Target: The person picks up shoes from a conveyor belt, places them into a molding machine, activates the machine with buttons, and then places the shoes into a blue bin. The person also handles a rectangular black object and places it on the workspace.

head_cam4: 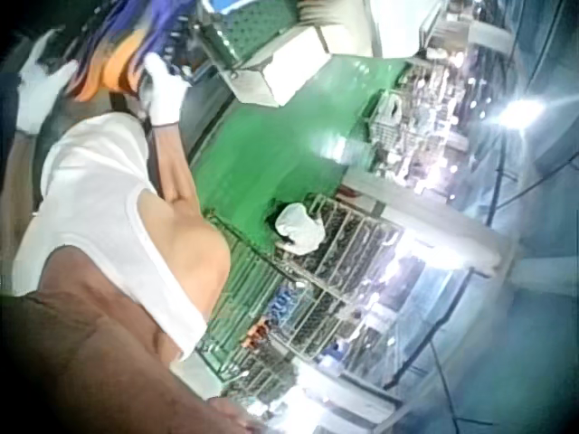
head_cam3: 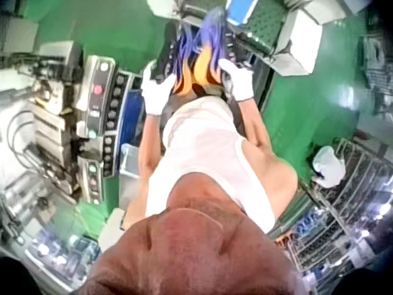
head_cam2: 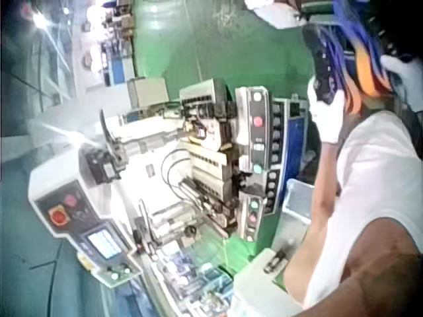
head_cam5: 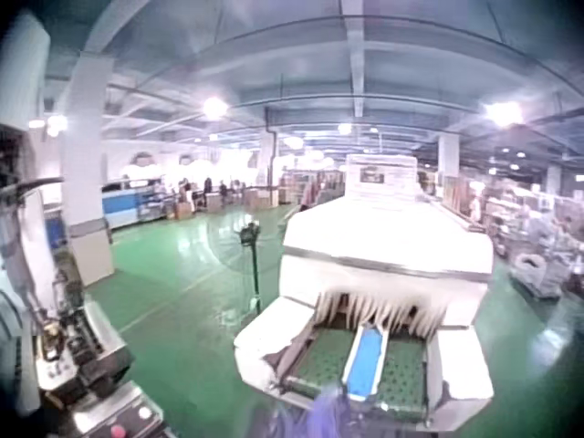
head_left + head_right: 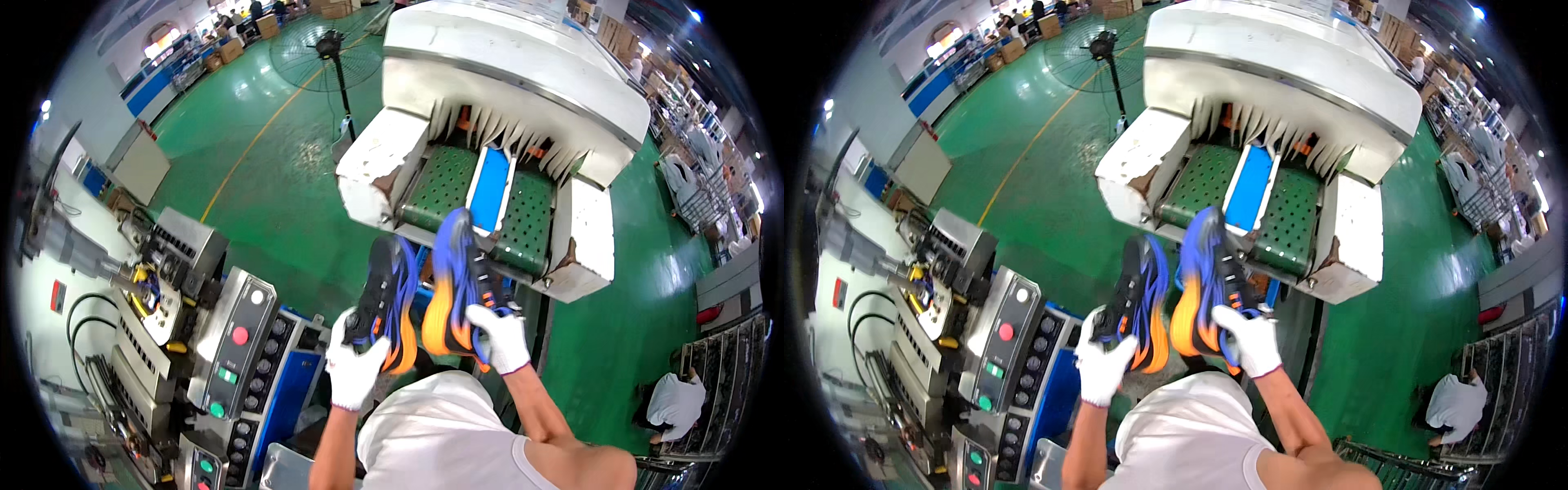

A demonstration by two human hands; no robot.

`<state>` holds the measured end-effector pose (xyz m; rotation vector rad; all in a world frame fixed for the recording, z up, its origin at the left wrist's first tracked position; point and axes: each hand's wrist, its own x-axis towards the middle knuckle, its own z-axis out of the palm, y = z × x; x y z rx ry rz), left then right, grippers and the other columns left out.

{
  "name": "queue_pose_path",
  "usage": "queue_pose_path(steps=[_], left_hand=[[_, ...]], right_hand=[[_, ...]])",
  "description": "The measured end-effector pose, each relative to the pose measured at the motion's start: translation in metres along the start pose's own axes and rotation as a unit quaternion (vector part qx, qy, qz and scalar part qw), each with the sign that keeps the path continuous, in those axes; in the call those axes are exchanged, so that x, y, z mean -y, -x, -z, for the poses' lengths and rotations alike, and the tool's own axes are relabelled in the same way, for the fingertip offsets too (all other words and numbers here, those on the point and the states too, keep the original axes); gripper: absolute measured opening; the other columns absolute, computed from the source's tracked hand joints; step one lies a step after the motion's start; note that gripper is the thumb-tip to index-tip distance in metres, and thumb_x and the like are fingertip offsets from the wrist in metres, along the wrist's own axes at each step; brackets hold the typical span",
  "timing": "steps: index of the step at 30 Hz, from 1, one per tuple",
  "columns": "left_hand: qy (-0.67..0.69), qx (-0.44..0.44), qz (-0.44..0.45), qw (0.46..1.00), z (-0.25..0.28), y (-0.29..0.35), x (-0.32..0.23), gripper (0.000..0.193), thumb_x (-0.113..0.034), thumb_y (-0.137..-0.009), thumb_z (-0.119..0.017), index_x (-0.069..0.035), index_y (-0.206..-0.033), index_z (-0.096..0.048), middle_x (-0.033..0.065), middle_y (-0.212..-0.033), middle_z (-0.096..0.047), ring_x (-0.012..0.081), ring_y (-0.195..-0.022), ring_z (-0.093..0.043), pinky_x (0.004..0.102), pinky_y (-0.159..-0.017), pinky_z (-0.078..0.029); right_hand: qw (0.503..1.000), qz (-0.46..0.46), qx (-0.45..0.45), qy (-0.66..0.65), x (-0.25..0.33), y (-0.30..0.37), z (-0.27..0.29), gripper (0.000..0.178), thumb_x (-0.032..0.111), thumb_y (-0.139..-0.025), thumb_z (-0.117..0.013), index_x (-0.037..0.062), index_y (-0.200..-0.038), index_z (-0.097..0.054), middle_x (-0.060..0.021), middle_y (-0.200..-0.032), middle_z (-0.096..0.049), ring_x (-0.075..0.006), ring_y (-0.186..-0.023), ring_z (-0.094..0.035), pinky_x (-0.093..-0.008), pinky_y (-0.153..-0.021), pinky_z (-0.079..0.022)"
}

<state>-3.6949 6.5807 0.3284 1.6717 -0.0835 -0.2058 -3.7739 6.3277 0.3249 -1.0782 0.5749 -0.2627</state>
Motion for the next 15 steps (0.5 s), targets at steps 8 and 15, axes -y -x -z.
queue_pose_path(steps=[8,15], left_hand=[[-0.313,0.044,-0.244,0.917,-0.173,-0.244,-0.048,0.069,-0.027,-0.079,-0.076,-0.007,-0.141,-0.054,0.0203,-0.126,-0.069,0.037,-0.111,-0.07,0.0426,-0.101,-0.052],[-0.306,0.068,-0.266,0.911,-0.231,-0.355,-0.025,0.045,-0.038,-0.088,-0.068,-0.006,-0.119,-0.063,0.0223,-0.113,-0.069,0.0391,-0.104,-0.069,0.0485,-0.091,-0.056]], right_hand=[[0.832,0.112,-0.293,0.458,0.116,-0.14,0.076,0.066,0.045,-0.082,-0.081,-0.0078,-0.118,-0.067,-0.0243,-0.115,-0.074,-0.0357,-0.106,-0.071,-0.045,-0.099,-0.053],[0.743,0.079,-0.166,0.644,0.156,-0.323,0.062,0.066,0.05,-0.076,-0.078,-0.0046,-0.112,-0.069,-0.0282,-0.099,-0.074,-0.03,-0.083,-0.074,-0.042,-0.078,-0.057]])
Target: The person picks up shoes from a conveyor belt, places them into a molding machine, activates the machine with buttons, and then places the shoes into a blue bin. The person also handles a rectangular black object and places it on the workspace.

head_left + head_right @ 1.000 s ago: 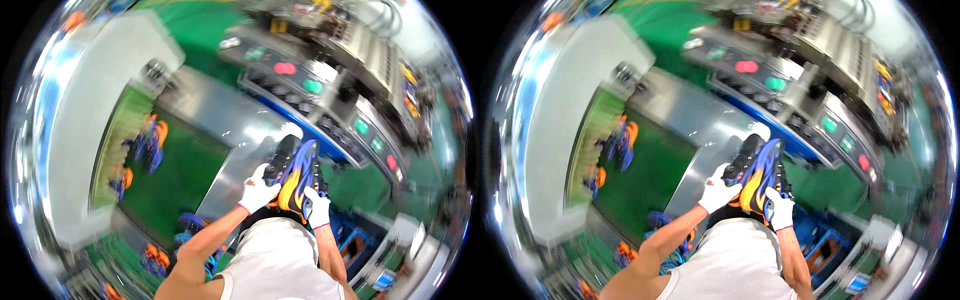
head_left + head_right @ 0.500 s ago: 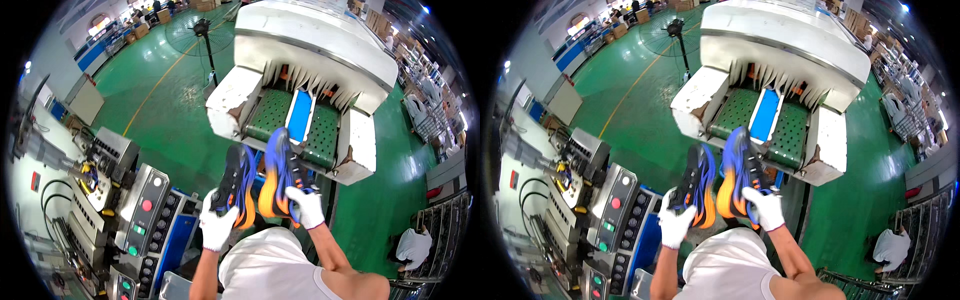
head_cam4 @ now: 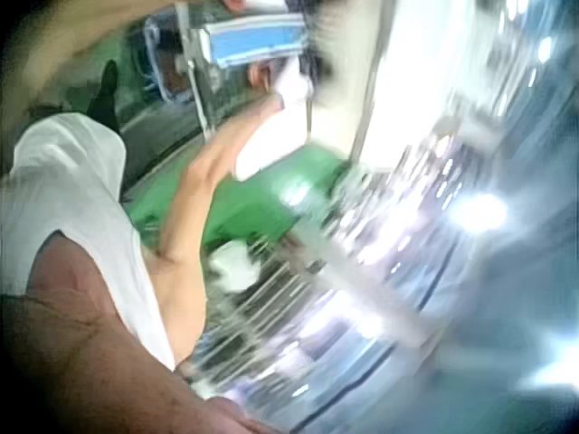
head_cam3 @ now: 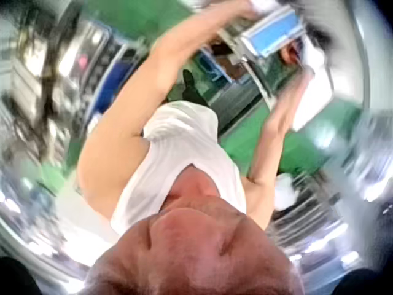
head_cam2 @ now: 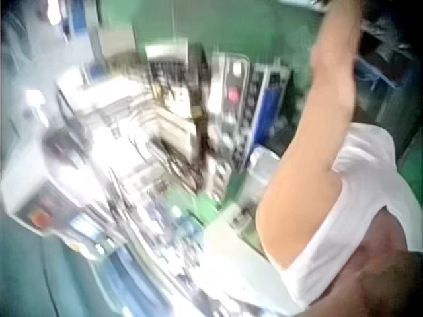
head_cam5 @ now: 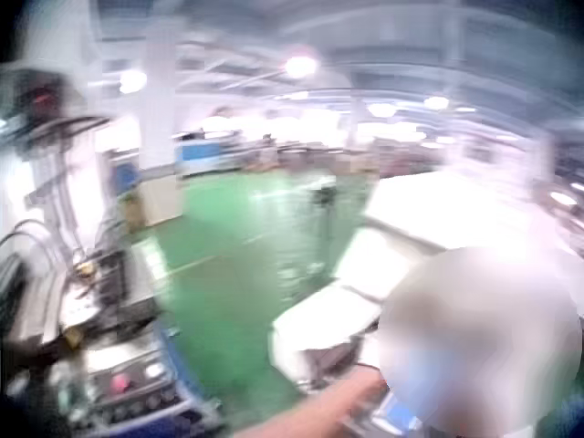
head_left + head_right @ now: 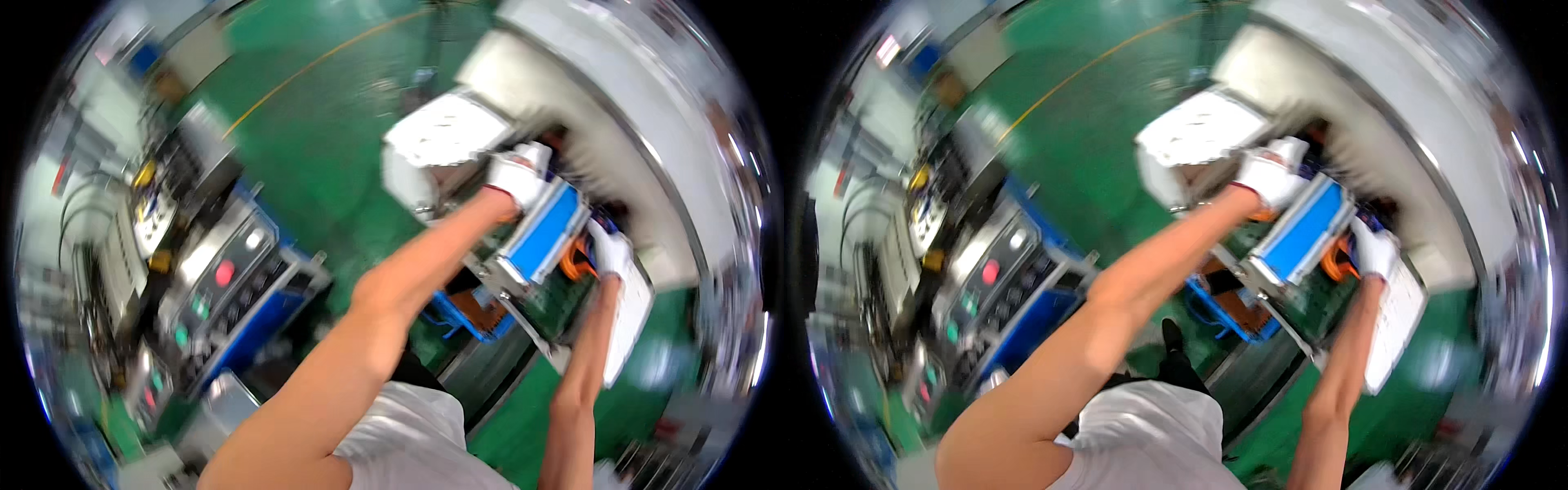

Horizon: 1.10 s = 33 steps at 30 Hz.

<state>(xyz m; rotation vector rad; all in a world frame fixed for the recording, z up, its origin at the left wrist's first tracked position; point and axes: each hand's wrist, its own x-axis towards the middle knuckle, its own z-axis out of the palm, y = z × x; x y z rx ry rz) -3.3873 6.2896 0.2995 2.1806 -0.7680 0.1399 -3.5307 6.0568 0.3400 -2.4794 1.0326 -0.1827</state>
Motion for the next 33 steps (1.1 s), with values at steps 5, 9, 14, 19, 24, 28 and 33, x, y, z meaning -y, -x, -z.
queue_pose_path(steps=[5,9,14,19,24,28,33], left_hand=[[0.087,-0.212,-0.065,0.971,0.025,0.191,0.003,0.057,-0.024,-0.089,-0.07,-0.005,-0.141,-0.054,0.0219,-0.131,-0.062,0.0414,-0.115,-0.064,0.0488,-0.102,-0.051],[-0.014,-0.082,0.408,0.909,0.112,0.479,0.052,0.05,-0.025,-0.089,-0.067,-0.006,-0.136,-0.061,0.0218,-0.125,-0.067,0.0396,-0.117,-0.064,0.0464,-0.101,-0.052],[-0.225,-0.404,0.764,0.451,0.164,0.907,-0.1,0.038,-0.032,-0.09,-0.067,-0.009,-0.121,-0.069,0.0139,-0.117,-0.072,0.035,-0.109,-0.069,0.0456,-0.096,-0.054],[-0.283,-0.592,0.753,0.053,0.071,1.084,-0.329,0.043,-0.025,-0.097,-0.068,-0.006,-0.135,-0.062,0.019,-0.127,-0.071,0.0327,-0.117,-0.069,0.0435,-0.101,-0.053],[-0.271,-0.527,0.802,-0.078,-0.067,0.997,-0.392,0.047,-0.031,-0.098,-0.068,-0.004,-0.136,-0.062,0.0182,-0.127,-0.071,0.0325,-0.118,-0.069,0.0428,-0.103,-0.052],[-0.205,-0.688,0.671,-0.185,-0.124,0.897,-0.362,0.045,-0.015,-0.1,-0.067,0.003,-0.139,-0.055,0.0223,-0.132,-0.065,0.032,-0.123,-0.065,0.0401,-0.108,-0.05],[-0.213,-0.663,0.642,-0.322,-0.188,0.85,-0.345,0.036,-0.016,-0.1,-0.064,0.001,-0.132,-0.062,0.0194,-0.127,-0.066,0.0323,-0.117,-0.066,0.0403,-0.101,-0.052]], right_hand=[[0.9,0.318,-0.224,-0.196,0.079,0.125,-0.013,0.046,0.024,-0.094,-0.076,-0.0059,-0.128,-0.065,-0.0196,-0.123,-0.072,-0.0304,-0.107,-0.07,-0.0425,-0.096,-0.056],[0.785,0.425,0.341,-0.295,0.112,0.223,-0.178,0.045,0.008,-0.095,-0.073,-0.0033,-0.135,-0.058,-0.0126,-0.13,-0.066,-0.0224,-0.115,-0.064,-0.0357,-0.098,-0.055],[0.601,0.419,0.679,-0.048,0.114,0.433,-0.255,0.058,0.01,-0.098,-0.072,-0.0007,-0.148,-0.046,-0.0235,-0.149,-0.054,-0.0306,-0.137,-0.055,-0.0413,-0.115,-0.044],[0.483,0.486,0.724,0.079,0.143,0.564,-0.286,0.058,0.013,-0.098,-0.071,-0.0025,-0.148,-0.046,-0.0244,-0.15,-0.052,-0.0312,-0.139,-0.054,-0.0402,-0.115,-0.044],[0.352,0.558,0.724,0.2,0.14,0.662,-0.308,0.062,0.017,-0.096,-0.073,-0.0041,-0.148,-0.045,-0.0258,-0.148,-0.054,-0.0319,-0.136,-0.056,-0.0396,-0.112,-0.047],[0.182,0.66,0.67,0.286,0.108,0.761,-0.296,0.063,0.02,-0.095,-0.074,-0.0084,-0.145,-0.047,-0.0281,-0.142,-0.058,-0.0335,-0.13,-0.062,-0.0402,-0.108,-0.051],[0.01,0.678,0.655,0.334,0.039,0.849,-0.274,0.064,0.026,-0.094,-0.074,-0.0056,-0.144,-0.049,-0.0258,-0.139,-0.061,-0.0352,-0.132,-0.06,-0.041,-0.109,-0.048]])
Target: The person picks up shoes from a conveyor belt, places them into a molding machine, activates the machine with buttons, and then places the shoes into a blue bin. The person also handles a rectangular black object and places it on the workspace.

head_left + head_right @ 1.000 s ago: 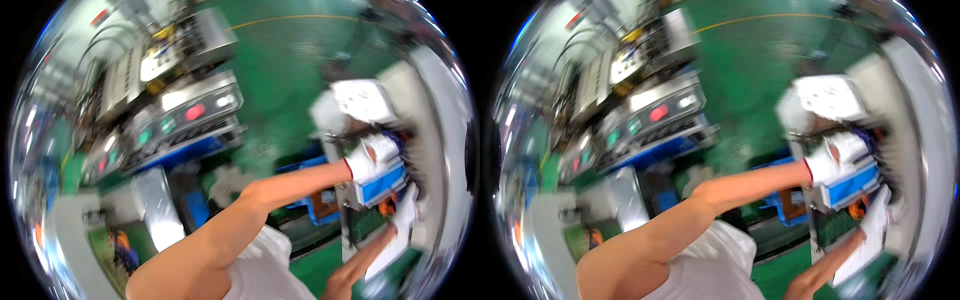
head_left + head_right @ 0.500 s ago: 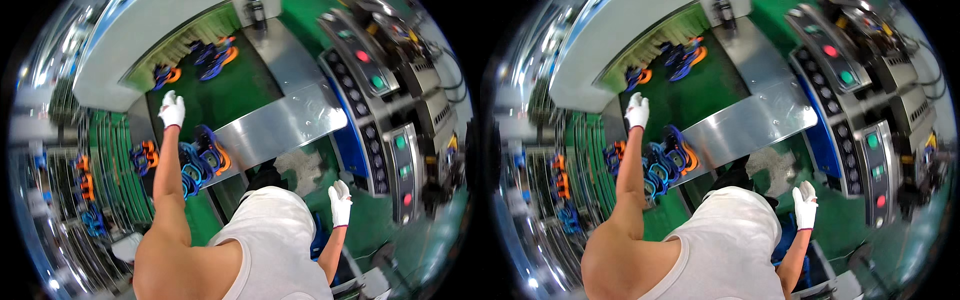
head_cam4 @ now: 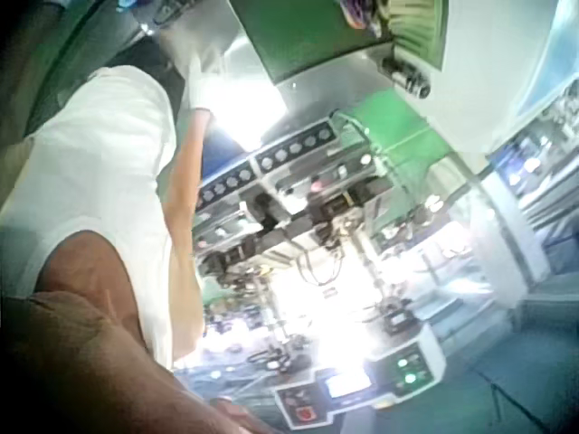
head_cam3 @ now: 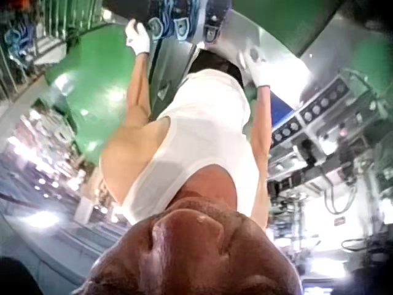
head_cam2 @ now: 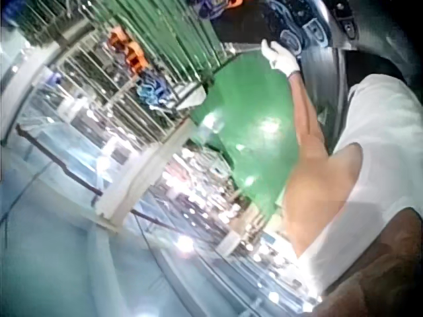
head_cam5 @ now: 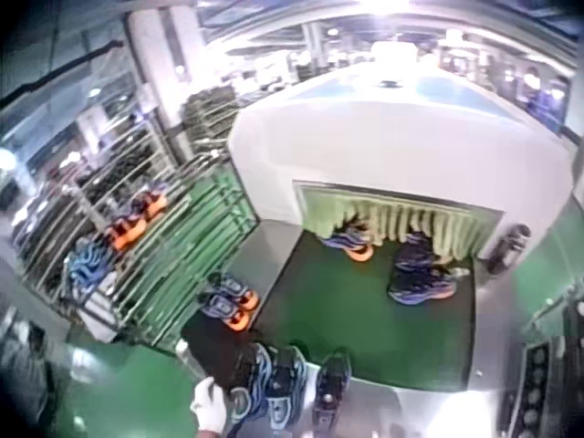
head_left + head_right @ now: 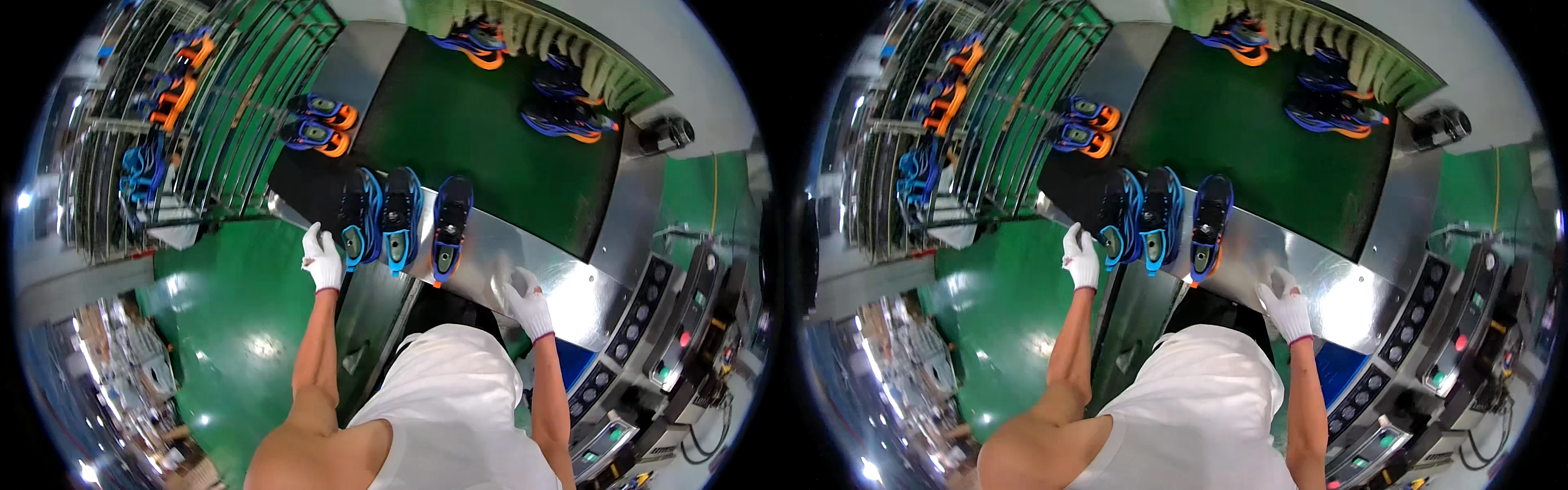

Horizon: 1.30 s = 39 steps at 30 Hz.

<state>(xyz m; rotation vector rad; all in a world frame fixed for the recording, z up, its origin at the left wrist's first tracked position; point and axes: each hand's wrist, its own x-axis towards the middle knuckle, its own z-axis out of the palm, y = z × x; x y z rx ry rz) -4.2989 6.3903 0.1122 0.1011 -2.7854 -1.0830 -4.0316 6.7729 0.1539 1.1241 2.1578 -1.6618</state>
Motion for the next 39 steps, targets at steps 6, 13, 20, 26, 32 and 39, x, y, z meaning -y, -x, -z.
queue_pose_path(steps=[6,13,20,26,32,39], left_hand=[[-0.114,-0.037,0.306,0.945,-0.036,-0.045,0.07,0.078,-0.05,-0.082,-0.082,0.0,-0.136,-0.057,0.0256,-0.131,-0.064,0.0377,-0.115,-0.066,0.0454,-0.103,-0.051],[-0.158,-0.019,0.395,0.905,-0.087,-0.036,0.078,0.088,-0.061,-0.061,-0.093,-0.004,-0.118,-0.058,0.0202,-0.125,-0.065,0.0398,-0.115,-0.066,0.0513,-0.098,-0.053],[-0.118,0.119,0.334,0.928,-0.073,-0.046,0.051,0.083,-0.058,-0.083,-0.074,0.003,-0.137,-0.062,0.0314,-0.132,-0.064,0.0446,-0.123,-0.063,0.0474,-0.104,-0.05],[0.016,0.026,0.278,0.96,-0.009,-0.051,-0.045,0.08,-0.033,-0.087,-0.076,0.014,-0.145,-0.048,0.0328,-0.142,-0.058,0.0407,-0.131,-0.059,0.0416,-0.109,-0.046],[0.085,0.013,0.305,0.948,0.018,-0.065,-0.082,0.064,-0.018,-0.084,-0.078,0.014,-0.135,-0.055,0.0227,-0.117,-0.071,0.027,-0.102,-0.068,0.0366,-0.089,-0.054],[0.388,0.012,0.256,0.885,0.063,-0.117,-0.055,0.084,-0.012,-0.085,-0.077,0.017,-0.152,-0.035,0.0214,-0.137,-0.062,0.0241,-0.111,-0.066,0.032,-0.101,-0.05]], right_hand=[[0.987,0.118,0.055,0.096,0.07,-0.046,-0.024,0.059,0.028,-0.095,-0.071,-0.0008,-0.142,-0.052,-0.0224,-0.138,-0.063,-0.0363,-0.13,-0.06,-0.0412,-0.109,-0.047],[0.981,0.118,0.081,0.13,0.122,-0.044,-0.038,0.059,0.023,-0.094,-0.074,0.0001,-0.144,-0.051,-0.0217,-0.138,-0.064,-0.0343,-0.13,-0.062,-0.0404,-0.109,-0.048],[0.962,0.198,0.133,0.137,0.15,-0.06,-0.075,0.062,0.019,-0.091,-0.077,-0.0029,-0.143,-0.05,-0.0243,-0.138,-0.061,-0.0367,-0.129,-0.061,-0.0423,-0.107,-0.05],[0.884,0.406,0.128,0.192,0.185,-0.074,-0.1,0.068,0.018,-0.086,-0.079,-0.0001,-0.144,-0.05,-0.025,-0.145,-0.054,-0.0452,-0.139,-0.048,-0.0488,-0.116,-0.041],[0.782,0.469,0.236,0.337,0.214,-0.088,-0.177,0.071,0.03,-0.086,-0.078,0.0111,-0.147,-0.048,-0.0149,-0.159,-0.041,-0.0481,-0.147,-0.033,-0.0583,-0.122,-0.03],[0.703,0.495,0.223,0.459,0.198,-0.118,-0.228,0.047,0.043,-0.092,-0.066,0.0141,-0.129,-0.068,-0.0094,-0.16,-0.045,-0.0449,-0.143,-0.04,-0.0587,-0.114,-0.033]])
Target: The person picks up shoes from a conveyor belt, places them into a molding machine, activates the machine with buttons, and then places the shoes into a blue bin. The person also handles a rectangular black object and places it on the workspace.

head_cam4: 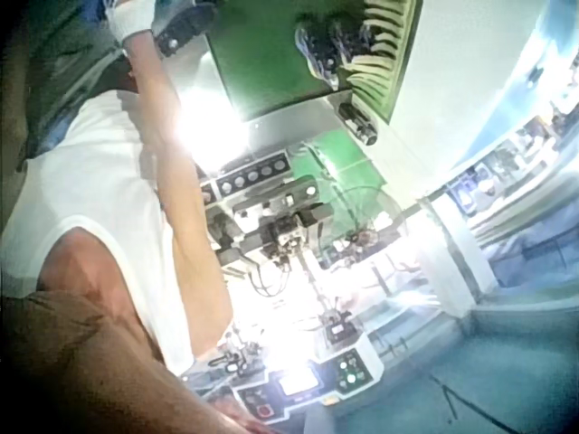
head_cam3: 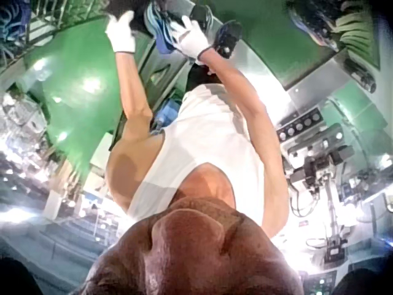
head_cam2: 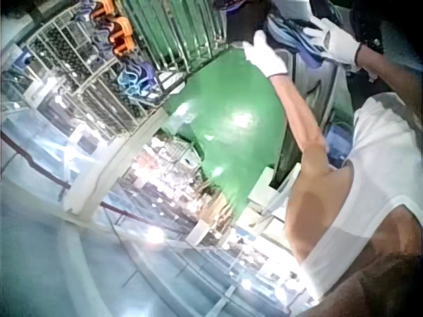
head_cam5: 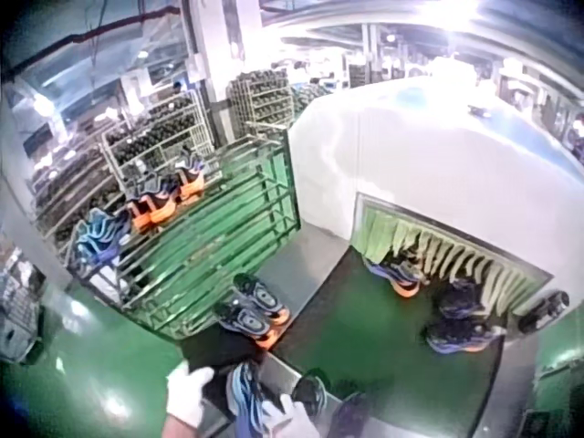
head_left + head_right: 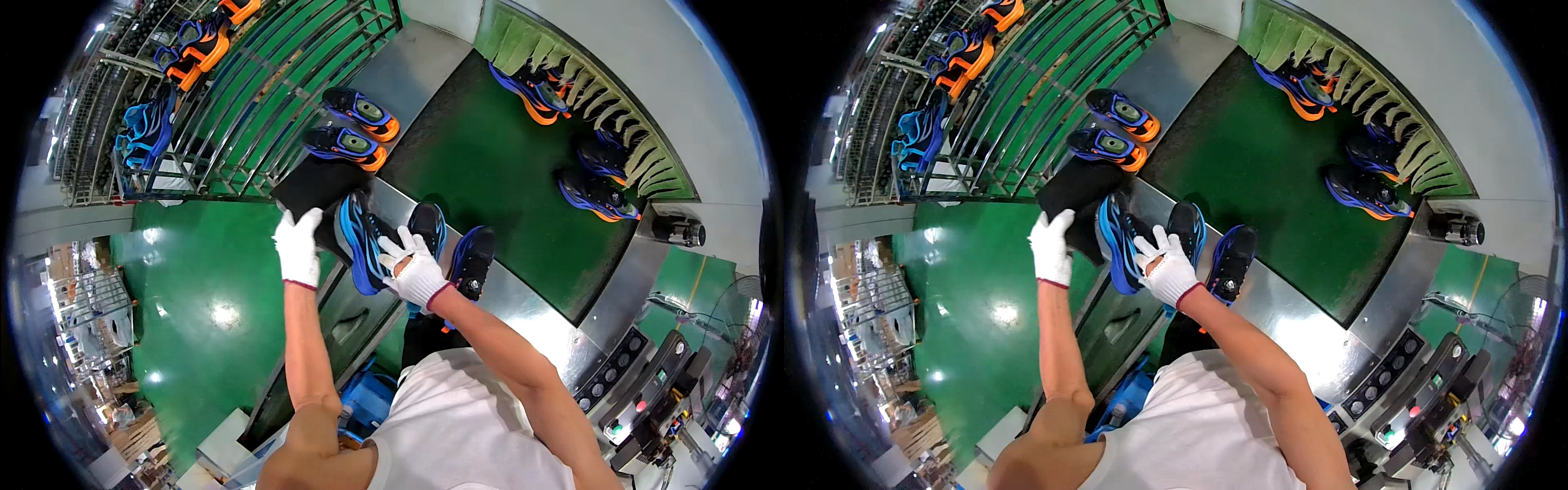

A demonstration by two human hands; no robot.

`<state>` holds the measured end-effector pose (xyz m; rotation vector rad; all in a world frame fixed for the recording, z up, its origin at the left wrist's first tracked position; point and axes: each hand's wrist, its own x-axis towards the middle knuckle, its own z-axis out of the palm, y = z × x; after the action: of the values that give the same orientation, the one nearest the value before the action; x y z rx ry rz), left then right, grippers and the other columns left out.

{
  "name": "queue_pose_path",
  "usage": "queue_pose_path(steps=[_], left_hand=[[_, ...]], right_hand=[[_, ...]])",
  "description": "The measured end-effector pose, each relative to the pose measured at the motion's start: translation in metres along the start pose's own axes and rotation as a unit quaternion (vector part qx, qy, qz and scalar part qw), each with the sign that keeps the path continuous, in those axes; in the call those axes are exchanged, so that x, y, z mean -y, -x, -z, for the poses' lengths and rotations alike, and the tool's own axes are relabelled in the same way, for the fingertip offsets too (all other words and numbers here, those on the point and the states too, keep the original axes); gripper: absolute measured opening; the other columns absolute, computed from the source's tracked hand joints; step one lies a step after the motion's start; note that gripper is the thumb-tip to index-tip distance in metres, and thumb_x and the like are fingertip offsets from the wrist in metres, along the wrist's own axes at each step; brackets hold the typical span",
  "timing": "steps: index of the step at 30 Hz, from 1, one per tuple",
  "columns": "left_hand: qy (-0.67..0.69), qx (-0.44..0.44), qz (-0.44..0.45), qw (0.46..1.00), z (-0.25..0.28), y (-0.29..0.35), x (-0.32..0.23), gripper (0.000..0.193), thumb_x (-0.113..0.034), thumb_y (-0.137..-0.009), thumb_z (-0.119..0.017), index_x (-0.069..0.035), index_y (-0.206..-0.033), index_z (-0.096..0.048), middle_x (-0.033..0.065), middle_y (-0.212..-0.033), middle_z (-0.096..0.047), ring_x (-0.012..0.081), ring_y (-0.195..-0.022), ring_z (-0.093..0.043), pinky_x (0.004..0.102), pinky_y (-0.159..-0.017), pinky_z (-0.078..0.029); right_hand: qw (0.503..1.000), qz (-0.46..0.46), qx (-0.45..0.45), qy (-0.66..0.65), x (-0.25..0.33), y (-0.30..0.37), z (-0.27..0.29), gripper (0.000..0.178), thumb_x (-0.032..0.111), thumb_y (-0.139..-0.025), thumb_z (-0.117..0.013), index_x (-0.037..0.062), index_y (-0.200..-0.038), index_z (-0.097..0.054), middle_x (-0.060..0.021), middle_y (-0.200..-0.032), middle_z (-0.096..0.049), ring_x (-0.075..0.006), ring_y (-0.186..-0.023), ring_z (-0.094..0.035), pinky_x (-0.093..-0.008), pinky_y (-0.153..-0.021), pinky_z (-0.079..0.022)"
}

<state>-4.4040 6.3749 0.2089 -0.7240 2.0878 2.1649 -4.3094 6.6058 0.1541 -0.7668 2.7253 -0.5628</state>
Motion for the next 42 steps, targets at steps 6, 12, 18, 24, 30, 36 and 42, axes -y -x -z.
queue_pose_path(steps=[6,12,18,24,30,36,42], left_hand=[[-0.185,-0.032,-0.023,0.982,0.059,0.032,0.009,0.079,-0.011,-0.085,-0.076,0.009,-0.153,-0.042,0.019,-0.135,-0.065,0.0256,-0.12,-0.063,0.0335,-0.106,-0.048],[0.049,-0.092,-0.074,0.992,0.061,0.128,-0.059,0.05,0.0,-0.093,-0.069,0.003,-0.142,-0.054,0.0135,-0.128,-0.068,0.0222,-0.108,-0.068,0.0348,-0.093,-0.056],[-0.003,-0.285,-0.044,0.957,0.105,0.156,0.036,0.049,-0.012,-0.099,-0.066,0.0,-0.144,-0.053,0.0148,-0.135,-0.063,0.0263,-0.115,-0.063,0.0411,-0.1,-0.053],[-0.14,-0.211,0.116,0.96,0.056,0.131,0.202,0.039,-0.021,-0.092,-0.073,0.007,-0.117,-0.063,0.0129,-0.116,-0.067,0.0229,-0.092,-0.058,0.0408,-0.086,-0.05],[0.155,-0.244,0.158,0.944,0.047,0.111,0.189,0.035,-0.007,-0.094,-0.063,-0.007,-0.129,-0.062,0.0064,-0.112,-0.069,0.0215,-0.096,-0.067,0.0378,-0.079,-0.056],[-0.107,-0.179,0.033,0.977,0.069,0.141,0.125,0.038,-0.011,-0.096,-0.068,-0.004,-0.133,-0.06,0.0098,-0.124,-0.065,0.0232,-0.095,-0.067,0.0433,-0.07,-0.063],[0.011,-0.206,0.026,0.978,0.053,0.165,0.007,0.05,-0.024,-0.098,-0.073,0.004,-0.136,-0.057,0.021,-0.126,-0.064,0.0289,-0.104,-0.066,0.047,-0.086,-0.06]], right_hand=[[0.991,-0.125,-0.04,-0.029,-0.007,-0.027,-0.066,0.032,0.031,-0.095,-0.055,0.009,-0.108,-0.073,-0.0136,-0.153,-0.054,-0.0403,-0.127,-0.053,-0.0489,-0.104,-0.04],[0.977,-0.182,-0.11,-0.023,-0.012,-0.047,-0.063,0.014,0.016,-0.091,-0.056,0.0042,-0.091,-0.063,-0.0211,-0.091,-0.068,-0.035,-0.087,-0.067,-0.0504,-0.077,-0.049],[0.977,-0.168,0.093,-0.093,-0.005,-0.088,-0.014,0.074,0.028,-0.069,-0.088,-0.0061,-0.122,-0.05,-0.0246,-0.102,-0.072,-0.0386,-0.097,-0.073,-0.0445,-0.088,-0.057],[0.947,-0.175,0.194,-0.185,-0.014,-0.105,-0.001,0.099,0.048,-0.066,-0.09,-0.0115,-0.133,-0.047,-0.0302,-0.124,-0.066,-0.0414,-0.12,-0.065,-0.0441,-0.104,-0.051],[0.906,-0.27,0.186,-0.267,0.006,-0.112,0.023,0.084,0.054,-0.083,-0.068,-0.0121,-0.134,-0.056,-0.0359,-0.132,-0.061,-0.0437,-0.124,-0.063,-0.0455,-0.106,-0.05],[0.875,-0.361,-0.017,-0.321,0.009,-0.094,0.002,0.073,0.046,-0.09,-0.068,-0.0087,-0.135,-0.052,-0.0311,-0.12,-0.069,-0.0452,-0.111,-0.069,-0.0497,-0.099,-0.055],[0.825,-0.198,-0.106,-0.519,0.051,-0.015,0.046,0.093,0.047,-0.088,-0.079,-0.0071,-0.151,-0.038,-0.0266,-0.144,-0.059,-0.0361,-0.128,-0.062,-0.0423,-0.107,-0.05]])
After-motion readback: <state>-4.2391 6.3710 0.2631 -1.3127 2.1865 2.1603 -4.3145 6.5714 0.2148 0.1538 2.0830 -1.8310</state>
